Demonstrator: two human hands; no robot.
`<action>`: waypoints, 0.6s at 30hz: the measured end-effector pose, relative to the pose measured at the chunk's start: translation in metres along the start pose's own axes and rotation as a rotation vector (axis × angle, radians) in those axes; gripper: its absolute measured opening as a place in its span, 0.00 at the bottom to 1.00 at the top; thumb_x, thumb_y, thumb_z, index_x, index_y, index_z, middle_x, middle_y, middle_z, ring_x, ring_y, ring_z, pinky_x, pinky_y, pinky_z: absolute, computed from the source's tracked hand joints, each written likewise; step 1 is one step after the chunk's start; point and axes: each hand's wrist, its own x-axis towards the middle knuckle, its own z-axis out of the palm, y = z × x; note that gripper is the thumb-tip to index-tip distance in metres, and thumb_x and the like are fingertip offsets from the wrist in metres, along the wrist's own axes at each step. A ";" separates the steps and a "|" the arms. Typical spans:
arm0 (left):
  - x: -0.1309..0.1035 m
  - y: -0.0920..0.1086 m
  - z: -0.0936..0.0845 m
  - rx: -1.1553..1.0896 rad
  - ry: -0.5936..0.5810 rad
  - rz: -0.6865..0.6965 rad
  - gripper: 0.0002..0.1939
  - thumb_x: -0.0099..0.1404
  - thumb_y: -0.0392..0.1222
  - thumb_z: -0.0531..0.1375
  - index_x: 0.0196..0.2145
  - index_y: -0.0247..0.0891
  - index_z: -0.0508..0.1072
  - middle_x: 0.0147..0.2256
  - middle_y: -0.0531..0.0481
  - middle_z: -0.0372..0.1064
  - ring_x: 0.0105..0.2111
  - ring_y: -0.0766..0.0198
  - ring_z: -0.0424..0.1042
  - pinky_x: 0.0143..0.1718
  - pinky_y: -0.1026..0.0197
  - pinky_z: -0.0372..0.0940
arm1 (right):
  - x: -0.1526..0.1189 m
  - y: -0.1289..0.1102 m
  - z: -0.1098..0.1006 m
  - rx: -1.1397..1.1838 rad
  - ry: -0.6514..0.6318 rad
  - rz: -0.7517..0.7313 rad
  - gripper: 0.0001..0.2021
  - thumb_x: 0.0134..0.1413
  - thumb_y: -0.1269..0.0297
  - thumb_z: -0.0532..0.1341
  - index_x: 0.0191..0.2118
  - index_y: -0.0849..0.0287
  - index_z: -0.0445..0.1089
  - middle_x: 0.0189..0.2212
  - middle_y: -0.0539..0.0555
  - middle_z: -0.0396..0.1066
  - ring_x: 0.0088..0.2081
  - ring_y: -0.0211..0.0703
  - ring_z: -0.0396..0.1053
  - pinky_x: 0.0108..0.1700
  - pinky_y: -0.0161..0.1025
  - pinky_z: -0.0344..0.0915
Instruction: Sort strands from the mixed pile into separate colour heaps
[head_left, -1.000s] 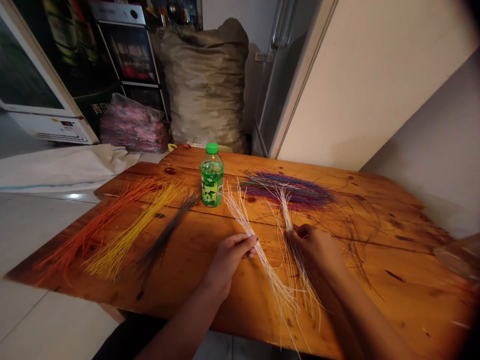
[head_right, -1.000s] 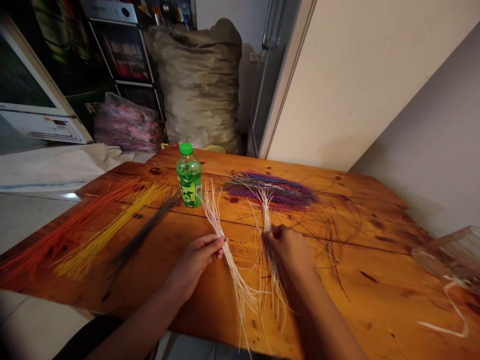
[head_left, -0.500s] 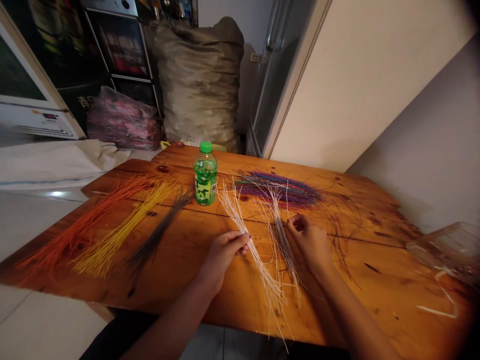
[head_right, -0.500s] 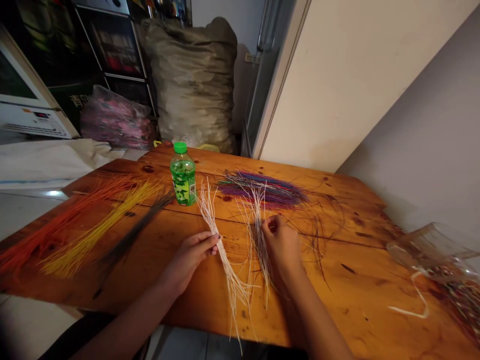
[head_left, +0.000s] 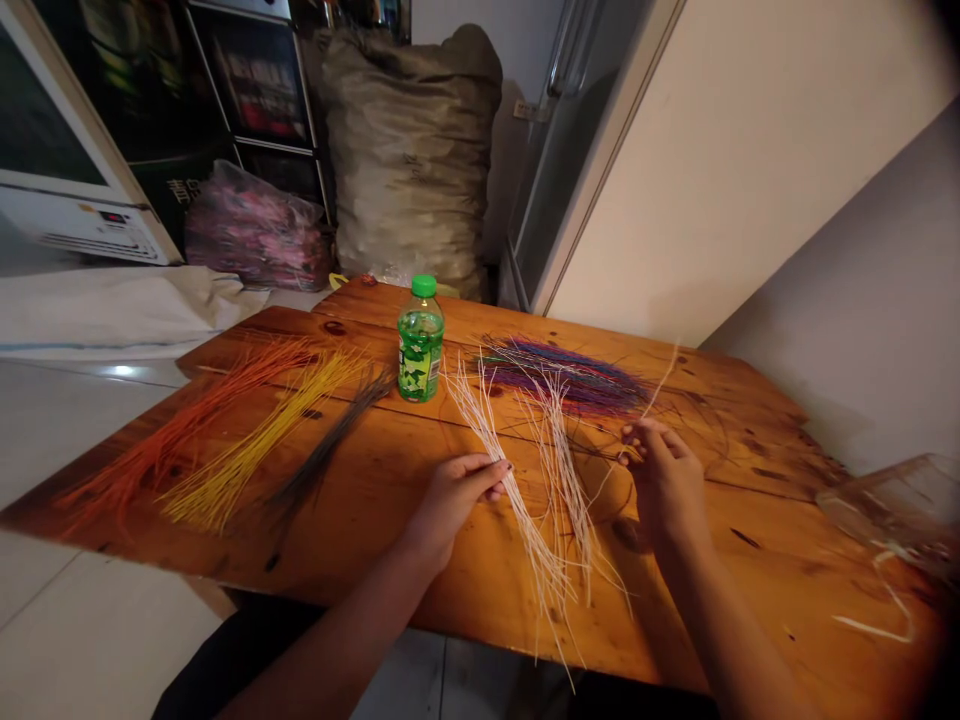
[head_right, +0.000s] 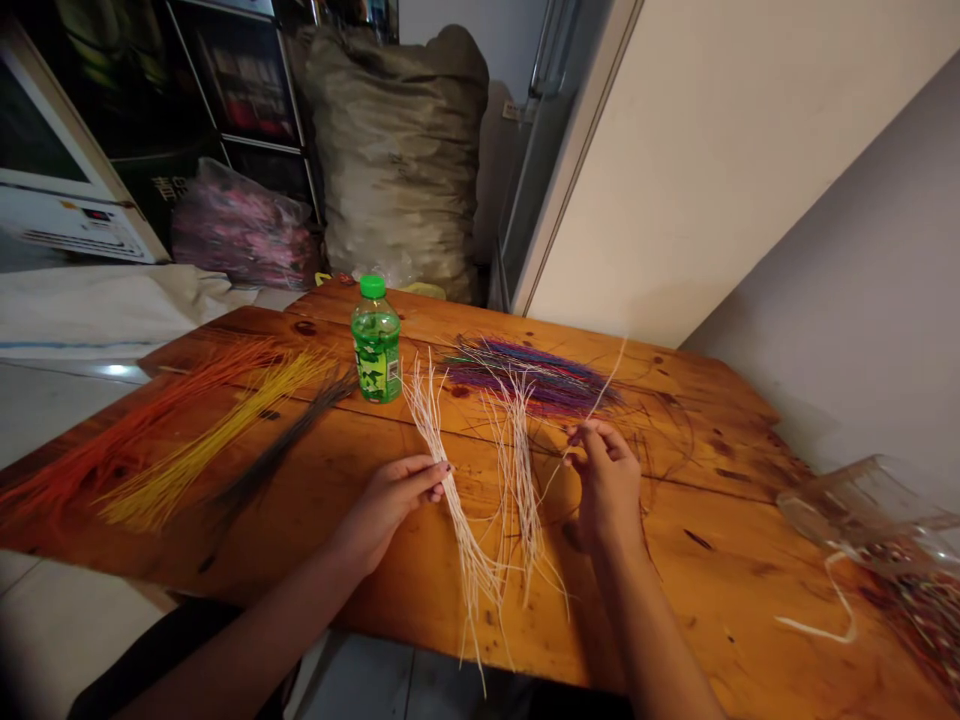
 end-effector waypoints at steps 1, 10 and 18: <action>0.000 0.000 0.000 0.004 -0.001 0.002 0.11 0.51 0.46 0.62 0.26 0.34 0.73 0.23 0.51 0.64 0.25 0.69 0.60 0.31 0.65 0.56 | -0.001 -0.002 0.001 0.049 -0.017 0.019 0.08 0.40 0.62 0.64 0.26 0.60 0.66 0.26 0.48 0.63 0.25 0.30 0.60 0.22 0.26 0.58; -0.003 0.000 0.007 0.084 -0.040 0.022 0.11 0.51 0.46 0.62 0.23 0.33 0.72 0.21 0.52 0.63 0.24 0.69 0.60 0.31 0.65 0.56 | -0.040 -0.004 0.027 0.073 -0.483 0.348 0.10 0.42 0.59 0.65 0.26 0.59 0.65 0.19 0.45 0.62 0.16 0.27 0.55 0.15 0.26 0.54; -0.004 -0.002 0.010 0.102 -0.103 0.024 0.10 0.52 0.44 0.61 0.23 0.34 0.73 0.21 0.53 0.63 0.24 0.69 0.60 0.31 0.65 0.57 | -0.053 0.017 0.040 -0.032 -0.646 0.352 0.12 0.42 0.56 0.64 0.29 0.59 0.67 0.17 0.44 0.60 0.16 0.29 0.58 0.19 0.29 0.57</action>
